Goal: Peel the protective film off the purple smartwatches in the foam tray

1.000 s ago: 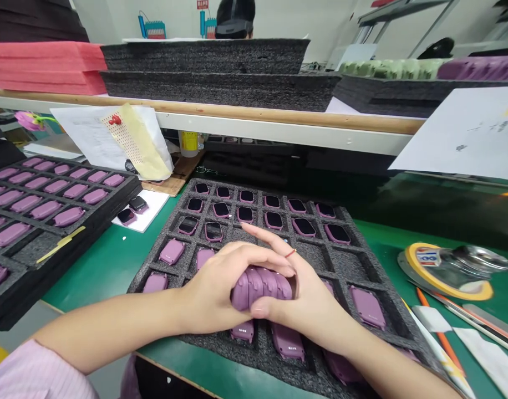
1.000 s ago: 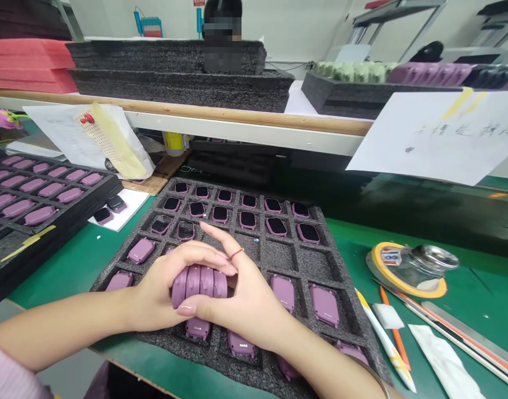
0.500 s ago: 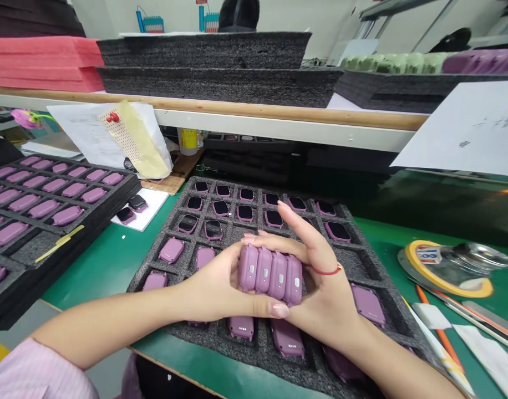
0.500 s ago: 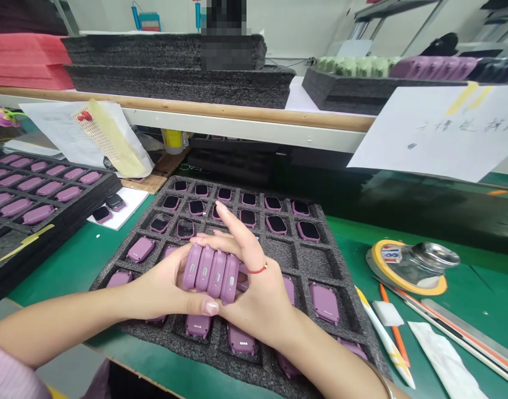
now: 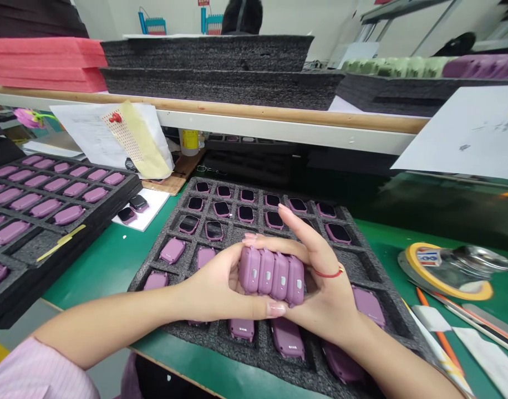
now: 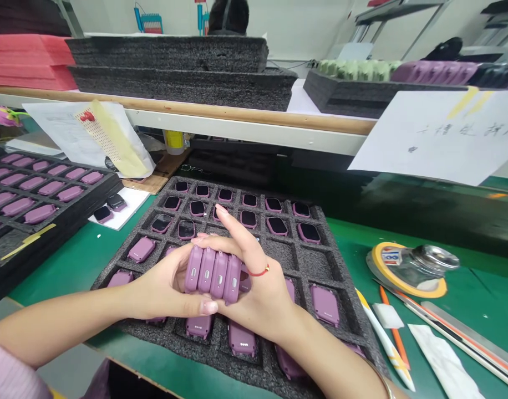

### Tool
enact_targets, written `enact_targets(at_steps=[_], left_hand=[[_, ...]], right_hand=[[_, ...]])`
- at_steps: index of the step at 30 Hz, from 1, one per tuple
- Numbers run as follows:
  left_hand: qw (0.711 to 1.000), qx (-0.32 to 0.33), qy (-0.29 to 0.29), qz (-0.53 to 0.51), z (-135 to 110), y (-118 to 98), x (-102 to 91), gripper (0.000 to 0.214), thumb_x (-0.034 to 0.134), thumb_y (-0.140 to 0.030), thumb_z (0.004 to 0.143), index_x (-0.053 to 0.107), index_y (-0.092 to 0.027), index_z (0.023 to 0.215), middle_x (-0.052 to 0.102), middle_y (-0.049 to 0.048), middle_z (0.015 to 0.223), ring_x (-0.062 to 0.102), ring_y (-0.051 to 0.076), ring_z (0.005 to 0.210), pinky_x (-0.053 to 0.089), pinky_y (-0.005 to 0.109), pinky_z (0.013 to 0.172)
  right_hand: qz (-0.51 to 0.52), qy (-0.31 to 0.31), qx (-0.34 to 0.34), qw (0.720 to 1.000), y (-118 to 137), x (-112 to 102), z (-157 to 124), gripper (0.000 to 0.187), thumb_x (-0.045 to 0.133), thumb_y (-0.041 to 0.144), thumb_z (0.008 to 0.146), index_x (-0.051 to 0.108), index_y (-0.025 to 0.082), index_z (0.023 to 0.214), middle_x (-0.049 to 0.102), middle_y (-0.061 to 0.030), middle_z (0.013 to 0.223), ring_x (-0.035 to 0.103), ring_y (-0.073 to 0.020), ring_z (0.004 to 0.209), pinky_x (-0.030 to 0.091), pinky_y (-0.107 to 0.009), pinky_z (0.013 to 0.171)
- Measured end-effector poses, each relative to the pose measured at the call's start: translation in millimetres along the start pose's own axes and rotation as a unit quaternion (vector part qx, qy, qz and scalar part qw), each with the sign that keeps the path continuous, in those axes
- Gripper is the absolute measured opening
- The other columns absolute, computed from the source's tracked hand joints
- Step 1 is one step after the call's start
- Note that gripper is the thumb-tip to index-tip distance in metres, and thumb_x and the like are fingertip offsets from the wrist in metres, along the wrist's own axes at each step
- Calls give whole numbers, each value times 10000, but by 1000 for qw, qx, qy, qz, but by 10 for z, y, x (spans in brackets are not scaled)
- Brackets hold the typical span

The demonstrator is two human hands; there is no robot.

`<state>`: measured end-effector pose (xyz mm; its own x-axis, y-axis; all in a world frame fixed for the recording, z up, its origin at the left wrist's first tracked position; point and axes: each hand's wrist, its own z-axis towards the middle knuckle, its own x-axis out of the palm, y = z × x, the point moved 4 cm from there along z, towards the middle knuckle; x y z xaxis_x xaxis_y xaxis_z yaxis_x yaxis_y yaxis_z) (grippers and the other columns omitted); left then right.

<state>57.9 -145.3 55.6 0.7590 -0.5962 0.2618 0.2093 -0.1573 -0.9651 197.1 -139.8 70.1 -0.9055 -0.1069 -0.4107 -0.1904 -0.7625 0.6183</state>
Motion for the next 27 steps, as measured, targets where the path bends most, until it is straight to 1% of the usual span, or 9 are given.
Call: enact_targets(at_steps=[4,7,9,12,15,18,21,25,27], left_hand=[[1000,-1,-9,-23,-7,59,-44,429,745,-339,814,583,-181,1178,687,96,1124,669,266,1083,545,398,911],[999,2,-28,-29,13,84,-79,357,713,-421,824,607,-164,1048,653,43,908,653,195,854,532,312,738],[999,-5,-39,-23,21,87,-84,362,726,-434,807,596,-164,1010,616,17,849,613,162,776,505,288,691],[999,6,-34,-7,18,54,-54,410,725,-439,815,575,-166,1082,652,56,988,642,211,925,524,347,818],[997,28,-58,42,7,18,-51,373,700,-393,854,564,-172,1122,653,86,1141,623,253,1103,498,395,956],[993,35,-75,79,2,13,-62,285,662,-356,877,572,-171,1075,654,88,1160,613,260,1140,489,405,991],[992,25,-83,87,-3,27,-63,350,680,-366,856,557,-168,1118,643,102,1214,611,274,1166,490,419,1002],[987,-4,-115,111,-20,54,-64,490,721,-330,804,516,-163,1216,636,112,1243,610,283,1179,483,442,1021],[986,-7,-128,111,-26,61,-67,508,726,-327,792,515,-165,1225,644,107,1223,614,286,1169,483,452,1020]], right_hand=[[8,12,3,1000,-12,-5,6,958,819,269,787,258,292,1563,709,-80,1261,687,-293,1159,572,-447,1033],[-2,16,3,1000,-9,-12,12,954,805,234,786,254,284,1564,717,-76,1244,694,-291,1147,581,-448,1018],[0,19,1,1000,-8,-11,13,960,801,220,784,249,287,1567,716,-71,1241,692,-289,1152,577,-456,1024],[7,19,-1,1000,-11,2,8,967,793,197,784,240,288,1572,718,-67,1235,685,-284,1166,569,-455,1036],[-3,20,-8,1000,-8,27,-3,970,794,187,784,239,282,1574,708,-76,1256,683,-288,1167,583,-442,1019],[-14,18,-13,1000,-6,48,-13,954,785,194,795,242,284,1573,661,-95,1341,688,-295,1155,591,-443,1005],[-16,15,-17,1000,-7,65,-21,933,776,198,802,254,286,1570,608,-107,1412,681,-299,1166,588,-443,1011],[-20,19,-16,999,-12,96,-35,944,769,180,802,238,281,1576,680,-86,1314,665,-293,1196,565,-458,1046],[-20,19,-15,1000,-12,105,-36,942,768,173,800,242,284,1573,687,-80,1302,665,-283,1198,556,-448,1060]])
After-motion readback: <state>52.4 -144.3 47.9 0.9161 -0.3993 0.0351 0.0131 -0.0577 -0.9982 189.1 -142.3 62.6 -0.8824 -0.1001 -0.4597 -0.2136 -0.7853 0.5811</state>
